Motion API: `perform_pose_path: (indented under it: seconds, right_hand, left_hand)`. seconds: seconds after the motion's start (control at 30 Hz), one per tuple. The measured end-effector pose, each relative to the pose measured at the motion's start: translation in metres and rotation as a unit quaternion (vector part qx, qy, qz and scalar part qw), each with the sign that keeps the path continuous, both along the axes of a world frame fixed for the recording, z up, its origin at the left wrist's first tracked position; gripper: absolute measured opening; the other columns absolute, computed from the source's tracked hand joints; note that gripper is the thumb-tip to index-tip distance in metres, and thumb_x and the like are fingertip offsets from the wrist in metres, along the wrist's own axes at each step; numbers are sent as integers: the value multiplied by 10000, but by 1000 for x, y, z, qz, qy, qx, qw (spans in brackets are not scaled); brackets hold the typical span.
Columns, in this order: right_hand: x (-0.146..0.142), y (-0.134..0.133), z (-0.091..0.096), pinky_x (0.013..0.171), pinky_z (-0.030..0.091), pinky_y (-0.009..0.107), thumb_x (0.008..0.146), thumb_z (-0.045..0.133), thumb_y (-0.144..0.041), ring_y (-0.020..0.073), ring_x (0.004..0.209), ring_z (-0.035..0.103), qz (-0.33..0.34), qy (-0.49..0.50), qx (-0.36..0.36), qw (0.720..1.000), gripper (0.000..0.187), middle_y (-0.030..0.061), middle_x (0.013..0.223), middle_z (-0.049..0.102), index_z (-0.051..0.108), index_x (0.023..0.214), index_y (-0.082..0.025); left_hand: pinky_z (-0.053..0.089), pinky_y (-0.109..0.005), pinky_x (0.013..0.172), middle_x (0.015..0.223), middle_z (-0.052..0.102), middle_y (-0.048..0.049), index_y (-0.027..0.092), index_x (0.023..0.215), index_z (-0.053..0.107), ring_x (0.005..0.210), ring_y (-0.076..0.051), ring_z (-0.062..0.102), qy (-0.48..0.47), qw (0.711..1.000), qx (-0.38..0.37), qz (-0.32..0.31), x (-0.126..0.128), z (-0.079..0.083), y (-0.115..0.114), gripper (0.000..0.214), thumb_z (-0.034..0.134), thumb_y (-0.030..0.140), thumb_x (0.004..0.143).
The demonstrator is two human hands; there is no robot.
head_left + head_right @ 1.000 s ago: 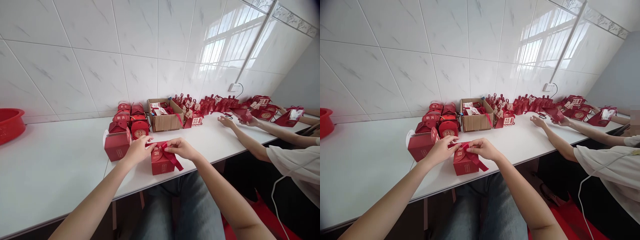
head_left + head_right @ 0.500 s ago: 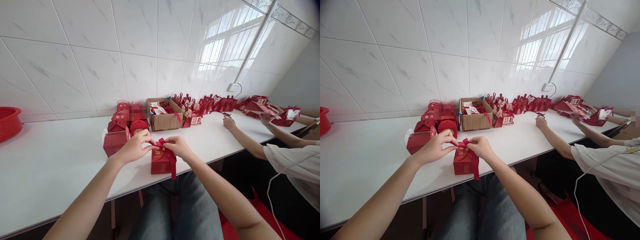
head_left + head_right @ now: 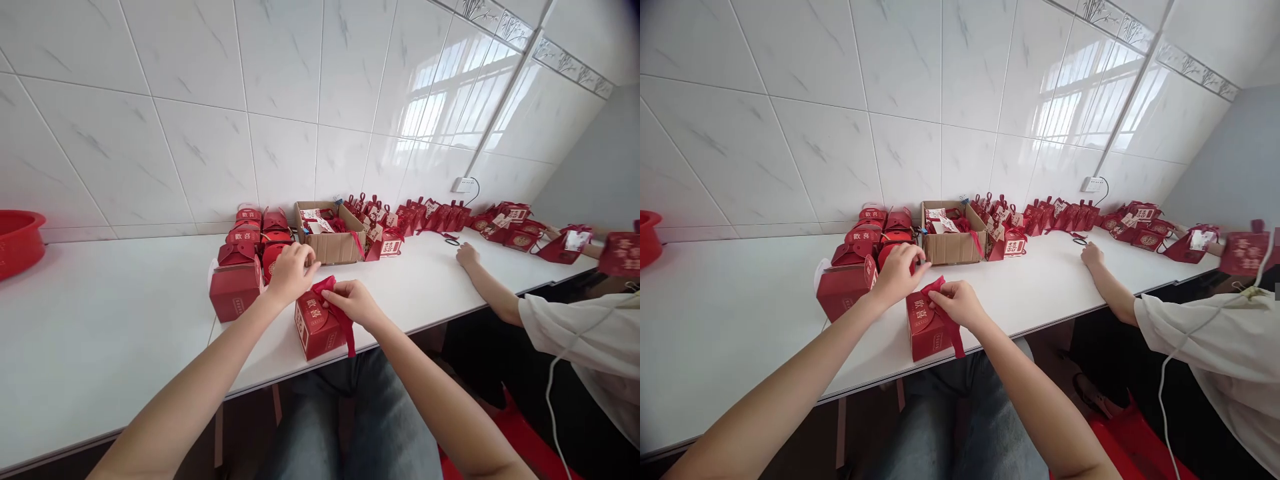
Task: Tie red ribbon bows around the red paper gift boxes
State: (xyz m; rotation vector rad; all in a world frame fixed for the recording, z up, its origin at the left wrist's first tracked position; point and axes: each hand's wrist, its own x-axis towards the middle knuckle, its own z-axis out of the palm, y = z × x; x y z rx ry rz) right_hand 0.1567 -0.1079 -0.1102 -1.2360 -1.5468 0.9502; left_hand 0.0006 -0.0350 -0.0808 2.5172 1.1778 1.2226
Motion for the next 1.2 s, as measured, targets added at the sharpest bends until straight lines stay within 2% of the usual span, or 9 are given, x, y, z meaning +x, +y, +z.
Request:
perform_pose_path:
  seconds: [0.1,0.2,0.3,0.37,0.53,0.73,0.87,1.0,1.2]
  right_hand:
    - [-2,2,-3,620,444,281,766,601,-422,166,623,603,-1,6,-2,1000,302,57,687,697,673,665,-146]
    - [-3,2,-6,625,458,296,762,606,-440,189,646,631,-6,7,2,1000,305,60,689,697,648,653,-158]
    - [-5,1,-9,622,478,299,739,645,-436,198,652,655,-23,55,11,998,260,30,664,688,564,770,-192]
    - [-6,-1,-12,607,484,289,719,682,-421,192,635,664,-38,105,16,994,335,-5,637,681,445,857,-228]
    - [-8,-3,-16,588,482,261,722,698,-420,168,603,658,-34,154,27,987,446,-42,633,681,313,876,-260]
    - [-7,-2,-18,602,487,271,740,678,-437,163,600,645,-36,116,33,992,341,-18,623,665,449,880,-226]
    - [-6,-1,-18,625,506,295,740,667,-464,180,613,649,-46,79,33,995,310,18,617,656,567,845,-190]
    - [-5,-4,-17,679,520,306,767,641,-473,194,702,662,-42,62,46,996,317,74,762,706,671,859,-171]
    - [-4,-10,-17,548,448,276,716,713,-393,146,572,538,-86,-51,75,992,285,49,739,698,743,917,-193]
  left_hand:
    - [418,-294,620,712,564,-15,186,768,569,662,-166,516,-25,986,-148,-72,-9,-8,-4,309,453,445,889]
    - [432,-297,690,766,619,-20,185,740,615,743,-177,560,-13,959,-226,-170,-16,-12,-9,316,558,485,821]
    - [430,-316,791,829,639,-24,189,754,626,825,-187,575,-57,958,-208,-189,-18,-17,-11,230,623,415,790]
    - [434,-325,827,856,648,-28,190,776,625,848,-186,581,-82,954,-207,-203,-18,-22,-11,206,611,394,808]
    - [475,-323,812,846,625,-32,184,819,590,843,-178,595,-131,930,-251,-236,-16,-33,-13,199,578,381,839]
    - [498,-324,805,899,614,-45,180,874,551,901,-184,609,-170,914,-267,-255,-15,-35,-21,157,619,301,802]
    - [495,-317,818,911,621,-42,178,891,579,885,-172,607,-143,926,-244,-250,-16,-35,-24,133,629,247,789]
    - [493,-304,800,828,629,-24,176,823,587,825,-159,602,-150,944,-193,-220,-14,-37,-24,88,628,249,797]
    - [501,-279,727,745,670,-16,173,734,616,728,-153,611,-151,956,-163,-192,-13,-35,-27,28,628,157,754]
